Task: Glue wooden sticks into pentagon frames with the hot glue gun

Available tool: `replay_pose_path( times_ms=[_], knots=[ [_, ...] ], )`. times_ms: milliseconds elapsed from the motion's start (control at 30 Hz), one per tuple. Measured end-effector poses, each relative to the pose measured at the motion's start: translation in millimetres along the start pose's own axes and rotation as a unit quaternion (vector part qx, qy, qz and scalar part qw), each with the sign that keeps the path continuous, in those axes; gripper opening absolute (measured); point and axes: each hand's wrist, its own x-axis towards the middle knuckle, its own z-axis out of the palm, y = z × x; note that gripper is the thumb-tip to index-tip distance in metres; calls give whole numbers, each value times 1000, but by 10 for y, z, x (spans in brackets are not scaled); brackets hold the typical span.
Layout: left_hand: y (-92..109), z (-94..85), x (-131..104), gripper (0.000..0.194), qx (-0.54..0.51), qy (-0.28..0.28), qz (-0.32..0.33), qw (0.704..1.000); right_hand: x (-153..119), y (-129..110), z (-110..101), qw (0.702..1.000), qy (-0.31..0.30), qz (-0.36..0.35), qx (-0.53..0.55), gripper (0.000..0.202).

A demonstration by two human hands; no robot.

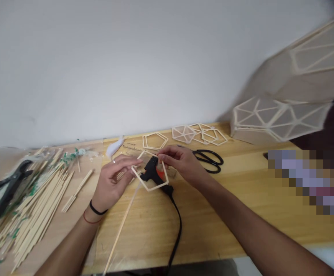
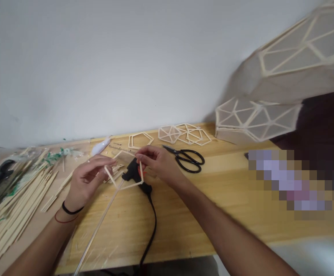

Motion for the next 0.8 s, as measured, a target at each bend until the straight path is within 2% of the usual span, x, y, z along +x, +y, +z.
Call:
replay_pose_path(
  times_ms=[67,133,267,367,533,700,800],
  knots=[
    [-5,19,14,17,25,26,4,999,-14,-32,-10,997,-3,-4,-74,32],
    [-31,43,26,20,14,68,-34,997,-53,-71,-5,984,3,-11,-180,33],
    [-98,71,57,37,-42,159,-121,979,-202,-105,90,933,-42,10,-359,29],
    [-127,72,75,41,-53,174,-127,975,-300,-89,200,899,-59,42,-431,36],
    [-154,68,61,41,-53,174,-129,975,-315,-86,268,872,-84,84,-475,25],
    [-203,62,50,42,-48,180,-133,973,-284,-70,213,890,-97,49,-443,22],
    [-241,62,62,42,-61,194,-145,968,-276,-71,190,889,-102,32,-446,21]
  ],
)
